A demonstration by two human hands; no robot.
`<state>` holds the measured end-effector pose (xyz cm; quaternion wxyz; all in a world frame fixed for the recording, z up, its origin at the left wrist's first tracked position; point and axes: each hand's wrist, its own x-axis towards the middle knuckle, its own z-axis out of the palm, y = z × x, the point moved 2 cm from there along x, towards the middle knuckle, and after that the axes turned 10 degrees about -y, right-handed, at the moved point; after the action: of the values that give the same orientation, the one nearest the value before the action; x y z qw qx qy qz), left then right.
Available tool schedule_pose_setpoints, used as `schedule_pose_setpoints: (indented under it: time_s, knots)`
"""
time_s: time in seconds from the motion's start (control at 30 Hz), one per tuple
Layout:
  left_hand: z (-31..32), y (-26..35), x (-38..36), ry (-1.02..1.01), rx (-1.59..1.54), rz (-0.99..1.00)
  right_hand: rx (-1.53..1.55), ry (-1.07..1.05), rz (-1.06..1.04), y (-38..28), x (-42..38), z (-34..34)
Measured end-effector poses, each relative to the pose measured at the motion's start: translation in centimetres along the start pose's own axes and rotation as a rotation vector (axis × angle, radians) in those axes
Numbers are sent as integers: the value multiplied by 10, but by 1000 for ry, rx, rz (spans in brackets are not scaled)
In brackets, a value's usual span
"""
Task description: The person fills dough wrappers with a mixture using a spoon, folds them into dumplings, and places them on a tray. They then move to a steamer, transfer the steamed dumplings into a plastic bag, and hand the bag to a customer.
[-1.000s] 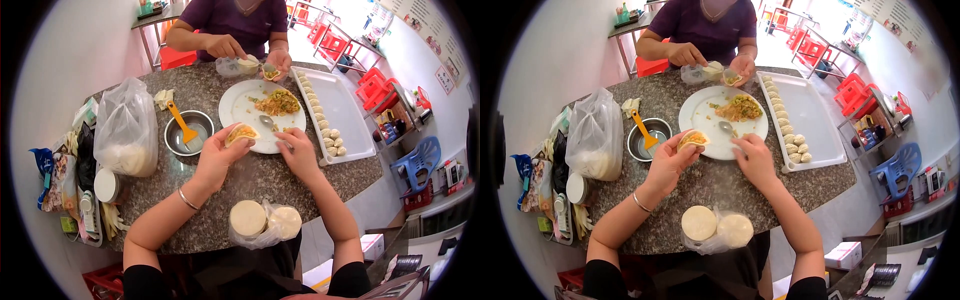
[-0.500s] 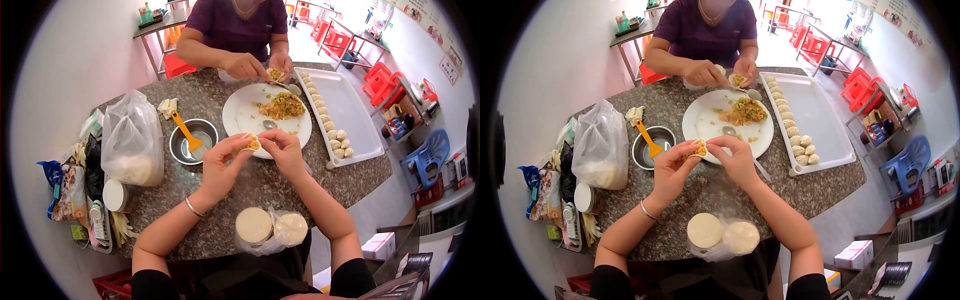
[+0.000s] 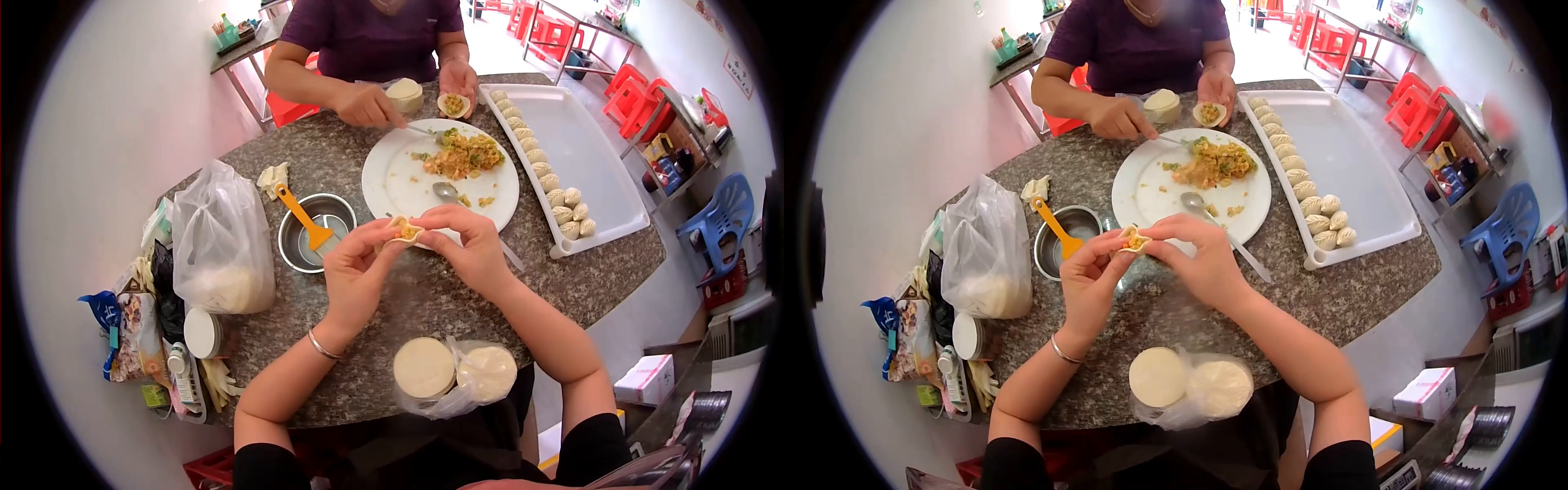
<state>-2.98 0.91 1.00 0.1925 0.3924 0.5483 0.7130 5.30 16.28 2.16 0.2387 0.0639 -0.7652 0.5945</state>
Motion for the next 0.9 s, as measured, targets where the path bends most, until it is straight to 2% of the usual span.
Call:
schedule_pose_setpoints:
  time_s: [0.23, 0.47, 0.53, 0.67, 0.73, 0.83, 0.9]
  knots:
    - [3, 3, 0, -126, 34, 41, 51, -67, 191, 4, -1, -11]
    - [4, 5, -1, -154, 79, 19, -4, -57, 198, 1, -3, -9]
    - [4, 5, -2, -40, -37, -150, -49, -13, 88, -1, -2, -6]
    - [-1, 6, 0, -55, 60, -151, -71, -43, 19, -4, -2, -4]
    - [5, 6, 1, -19, -24, -38, -58, -5, 88, -3, -2, -7]
    - [4, 9, 1, -67, 5, -51, -8, -118, 194, 3, 1, -19]
    - [3, 8, 1, -100, 27, -18, -1, -138, 190, 0, 3, -20]
